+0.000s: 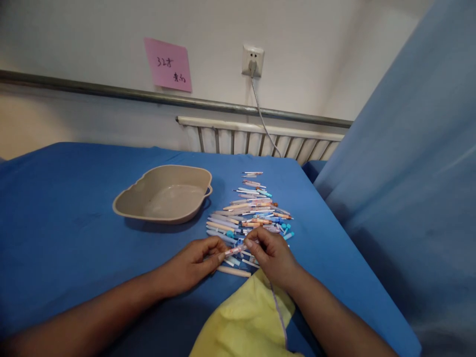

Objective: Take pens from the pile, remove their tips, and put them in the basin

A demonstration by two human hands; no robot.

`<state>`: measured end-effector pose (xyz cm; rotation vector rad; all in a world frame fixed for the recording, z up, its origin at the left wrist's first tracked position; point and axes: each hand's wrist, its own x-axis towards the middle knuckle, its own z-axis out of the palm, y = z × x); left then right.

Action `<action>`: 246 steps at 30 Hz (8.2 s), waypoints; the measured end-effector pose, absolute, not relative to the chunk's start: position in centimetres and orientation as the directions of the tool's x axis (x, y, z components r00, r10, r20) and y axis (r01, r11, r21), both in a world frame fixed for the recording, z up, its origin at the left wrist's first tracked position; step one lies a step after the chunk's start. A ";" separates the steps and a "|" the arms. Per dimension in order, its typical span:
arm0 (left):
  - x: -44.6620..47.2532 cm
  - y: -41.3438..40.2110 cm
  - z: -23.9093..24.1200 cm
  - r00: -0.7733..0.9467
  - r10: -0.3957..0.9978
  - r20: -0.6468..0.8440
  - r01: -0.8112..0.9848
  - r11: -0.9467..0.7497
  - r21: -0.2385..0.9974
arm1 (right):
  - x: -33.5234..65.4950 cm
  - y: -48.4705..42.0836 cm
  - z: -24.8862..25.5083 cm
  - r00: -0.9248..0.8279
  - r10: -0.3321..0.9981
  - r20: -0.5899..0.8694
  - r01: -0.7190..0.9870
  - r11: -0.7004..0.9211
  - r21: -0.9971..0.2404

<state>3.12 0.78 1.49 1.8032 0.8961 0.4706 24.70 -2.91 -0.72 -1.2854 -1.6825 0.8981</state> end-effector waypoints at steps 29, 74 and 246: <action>2.7 1.1 2.7 0.320 0.940 -0.117 -0.350 0.232 0.907 | 20.4 -3.7 0.7 -0.230 0.953 -0.199 -0.181 -0.243 -0.953; 1.9 2.1 3.6 0.456 0.875 -0.163 0.063 0.151 0.986 | 21.9 -2.8 -0.6 -0.189 0.981 0.043 0.285 0.096 -0.954; 2.5 1.9 0.8 0.367 0.928 0.057 0.281 -0.169 0.945 | 22.4 -1.5 -1.2 0.100 0.975 0.200 -0.275 0.221 -0.936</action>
